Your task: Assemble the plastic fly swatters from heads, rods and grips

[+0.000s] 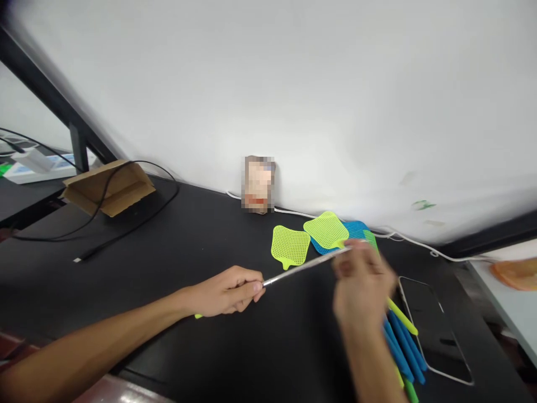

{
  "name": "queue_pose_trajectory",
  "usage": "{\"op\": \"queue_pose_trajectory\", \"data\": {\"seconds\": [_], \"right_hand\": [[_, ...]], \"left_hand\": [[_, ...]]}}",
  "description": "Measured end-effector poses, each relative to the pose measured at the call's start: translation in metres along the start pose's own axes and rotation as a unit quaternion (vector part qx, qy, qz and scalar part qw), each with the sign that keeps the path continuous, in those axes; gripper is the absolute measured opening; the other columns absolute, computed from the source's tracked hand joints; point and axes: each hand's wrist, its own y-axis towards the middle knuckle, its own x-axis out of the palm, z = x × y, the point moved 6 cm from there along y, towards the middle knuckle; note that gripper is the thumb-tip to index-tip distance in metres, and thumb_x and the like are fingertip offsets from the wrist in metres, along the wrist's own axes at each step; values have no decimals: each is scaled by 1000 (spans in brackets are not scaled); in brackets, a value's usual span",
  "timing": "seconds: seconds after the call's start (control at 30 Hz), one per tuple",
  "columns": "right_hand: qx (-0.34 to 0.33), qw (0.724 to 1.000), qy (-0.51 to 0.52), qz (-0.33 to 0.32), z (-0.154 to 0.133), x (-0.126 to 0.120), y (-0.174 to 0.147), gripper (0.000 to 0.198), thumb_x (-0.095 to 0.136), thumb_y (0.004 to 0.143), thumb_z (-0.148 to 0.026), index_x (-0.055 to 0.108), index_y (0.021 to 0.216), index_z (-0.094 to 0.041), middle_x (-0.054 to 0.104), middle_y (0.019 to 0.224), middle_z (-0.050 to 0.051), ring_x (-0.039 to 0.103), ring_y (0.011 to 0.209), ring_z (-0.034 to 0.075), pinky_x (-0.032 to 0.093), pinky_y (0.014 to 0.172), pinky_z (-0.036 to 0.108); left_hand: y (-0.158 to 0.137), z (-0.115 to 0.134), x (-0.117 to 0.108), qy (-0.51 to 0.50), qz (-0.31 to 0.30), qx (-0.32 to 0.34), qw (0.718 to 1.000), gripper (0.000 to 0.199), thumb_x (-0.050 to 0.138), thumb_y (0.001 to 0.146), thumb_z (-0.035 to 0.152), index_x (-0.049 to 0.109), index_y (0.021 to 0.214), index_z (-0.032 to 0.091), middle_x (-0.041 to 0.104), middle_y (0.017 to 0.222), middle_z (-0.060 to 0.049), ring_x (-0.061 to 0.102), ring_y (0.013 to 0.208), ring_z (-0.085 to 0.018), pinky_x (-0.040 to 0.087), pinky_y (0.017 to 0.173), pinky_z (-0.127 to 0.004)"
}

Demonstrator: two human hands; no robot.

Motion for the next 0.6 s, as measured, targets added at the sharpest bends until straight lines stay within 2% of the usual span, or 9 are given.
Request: {"op": "queue_pose_trajectory", "data": {"seconds": [0.07,0.1,0.13,0.2,0.27,0.33,0.43,0.5,0.6], "right_hand": [[25,998,12,-54,10,47,-37,33,62,93,-57,65,84,-25,50,65,-1,46,56,16,34,52,34],[54,990,27,-127,16,71,-54,37,61,95,-58,67,85,-23,52,66,0,47,57,16,35,53,33],[80,982,43,-168,20,88,-67,38,59,97,-56,69,86,-22,53,66,0,47,58,15,36,54,32],[118,966,68,-219,24,104,-80,37,60,98,-54,70,86,-20,51,64,-1,46,58,13,35,54,30],[137,957,67,-245,25,102,-76,37,62,98,-53,70,86,-19,51,64,-2,44,56,12,32,52,28],[123,962,21,-244,25,88,-59,41,60,98,-55,68,81,-19,53,65,-1,42,53,11,32,51,28],[31,973,-150,-174,24,58,-29,44,56,98,-58,69,82,-19,63,75,3,55,62,16,44,63,31],[-39,942,-306,-132,25,48,-19,45,54,97,-61,72,97,-19,70,92,8,64,78,23,49,75,36],[-91,852,-502,-114,32,53,-17,60,49,96,-66,65,125,-16,66,119,18,64,108,35,51,79,41]], "left_hand": [[0,-3,-2,-61,26,5,998,47,49,100,63,53,88,18,42,56,8,29,41,-5,23,39,-17],[0,-4,-2,-83,35,13,996,47,49,100,63,52,88,18,41,54,9,26,39,-4,21,37,-17],[0,-5,-3,-95,43,21,994,46,49,100,63,51,89,18,40,53,10,25,38,-4,20,36,-17],[1,-6,-5,-102,53,34,993,45,48,101,61,51,89,18,39,52,10,26,35,-4,20,34,-16],[2,-6,-6,-111,60,38,991,43,48,103,59,52,90,18,40,53,10,27,34,-4,22,34,-16],[3,-6,-7,-130,65,41,989,41,47,104,57,53,93,18,39,54,11,29,34,-4,23,34,-17],[3,-6,-13,-163,90,46,981,37,46,105,54,55,97,18,39,54,11,29,34,-4,25,36,-17],[3,-5,-20,-177,120,52,976,36,47,105,53,55,101,19,41,55,11,29,34,-4,25,36,-17],[3,-4,-30,-188,163,63,967,35,48,105,53,56,105,20,44,55,10,30,34,-4,23,37,-18]]}}
